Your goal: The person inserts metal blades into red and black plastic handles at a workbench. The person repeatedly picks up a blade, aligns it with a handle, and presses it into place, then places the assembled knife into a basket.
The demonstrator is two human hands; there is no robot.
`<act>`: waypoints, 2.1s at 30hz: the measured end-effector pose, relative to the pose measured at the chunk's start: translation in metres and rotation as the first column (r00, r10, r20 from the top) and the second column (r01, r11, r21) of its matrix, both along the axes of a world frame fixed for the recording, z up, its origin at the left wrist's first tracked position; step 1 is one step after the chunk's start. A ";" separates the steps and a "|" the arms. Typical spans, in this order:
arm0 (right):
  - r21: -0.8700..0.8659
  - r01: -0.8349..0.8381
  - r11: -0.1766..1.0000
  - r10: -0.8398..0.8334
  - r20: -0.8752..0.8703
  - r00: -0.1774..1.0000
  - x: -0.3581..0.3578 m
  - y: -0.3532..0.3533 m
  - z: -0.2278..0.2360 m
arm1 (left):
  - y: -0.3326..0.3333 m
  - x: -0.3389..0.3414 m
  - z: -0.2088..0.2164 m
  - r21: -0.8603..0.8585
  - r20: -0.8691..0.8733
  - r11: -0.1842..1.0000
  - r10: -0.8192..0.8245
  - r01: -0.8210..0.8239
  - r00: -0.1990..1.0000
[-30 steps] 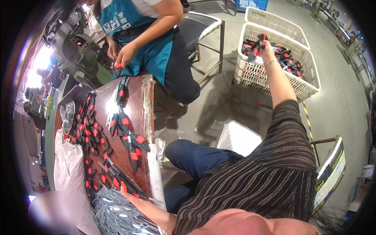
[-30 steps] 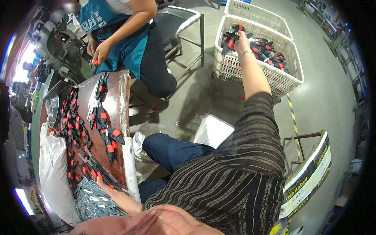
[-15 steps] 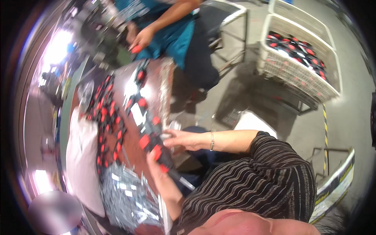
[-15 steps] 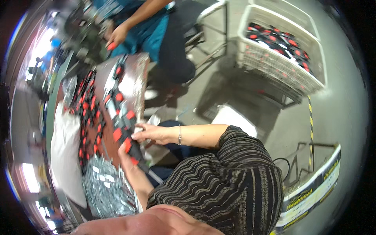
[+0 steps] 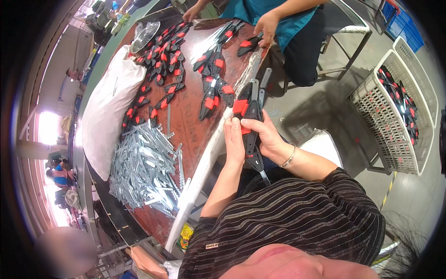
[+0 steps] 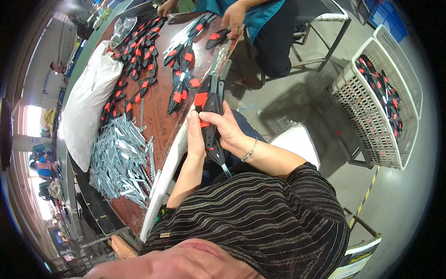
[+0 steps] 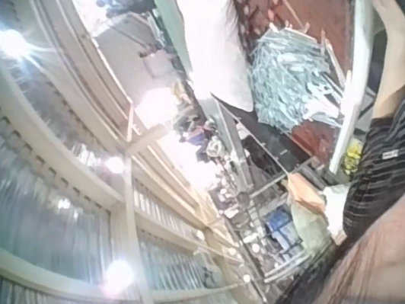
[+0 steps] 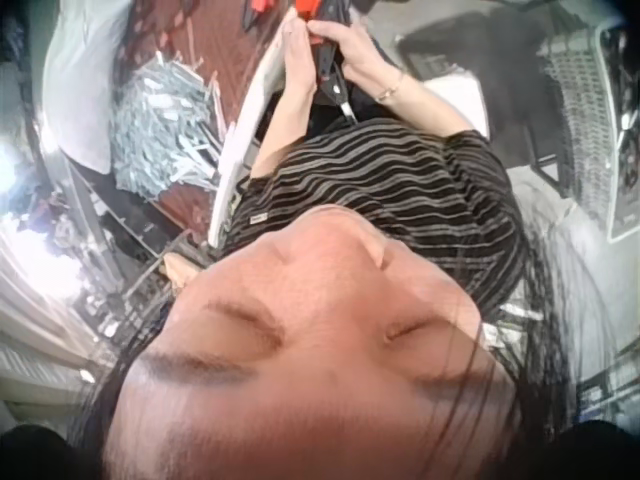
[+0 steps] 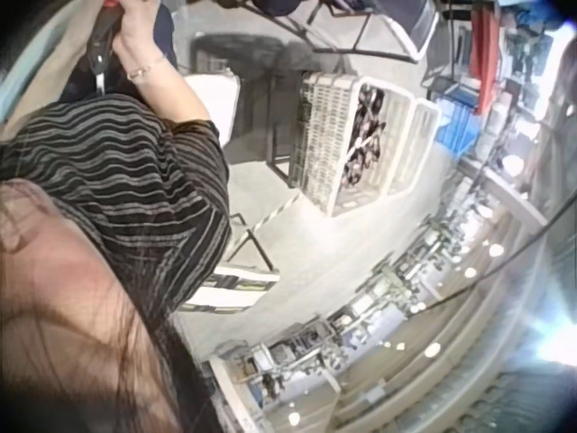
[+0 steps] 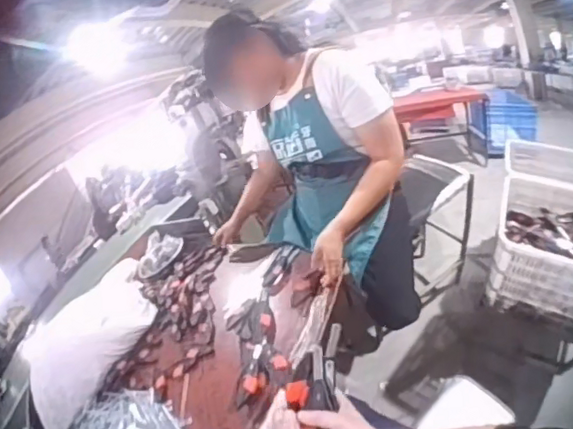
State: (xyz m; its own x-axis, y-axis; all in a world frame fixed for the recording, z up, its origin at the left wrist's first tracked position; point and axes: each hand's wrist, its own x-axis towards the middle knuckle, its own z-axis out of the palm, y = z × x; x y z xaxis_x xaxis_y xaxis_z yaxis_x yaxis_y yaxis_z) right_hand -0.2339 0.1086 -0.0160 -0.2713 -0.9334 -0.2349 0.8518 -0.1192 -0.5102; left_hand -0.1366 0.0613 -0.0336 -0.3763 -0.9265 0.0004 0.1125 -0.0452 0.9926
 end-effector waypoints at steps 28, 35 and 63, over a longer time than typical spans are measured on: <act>0.195 0.906 0.377 -0.842 -0.335 0.423 -0.510 0.188 -0.037 | -0.071 0.012 0.033 0.150 0.083 0.988 -0.036 0.023 0.996; -0.033 0.622 0.782 -0.291 -0.903 0.318 -0.306 0.050 -0.055 | -0.145 0.064 -0.001 -0.358 0.603 0.910 0.398 -0.211 0.691; -0.016 -0.163 0.987 -0.129 -0.688 -0.714 -0.199 -0.222 0.005 | -0.128 0.123 0.022 0.022 0.431 0.996 0.067 -0.085 0.900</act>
State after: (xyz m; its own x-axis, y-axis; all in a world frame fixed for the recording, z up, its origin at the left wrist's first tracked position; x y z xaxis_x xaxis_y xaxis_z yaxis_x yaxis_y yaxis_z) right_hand -0.4331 -0.1138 -0.0110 0.1856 -0.9095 0.3720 -0.9361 -0.2788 -0.2146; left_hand -0.0134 -0.0671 -0.0118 -0.2605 -0.9481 -0.1825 -0.3195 -0.0938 0.9429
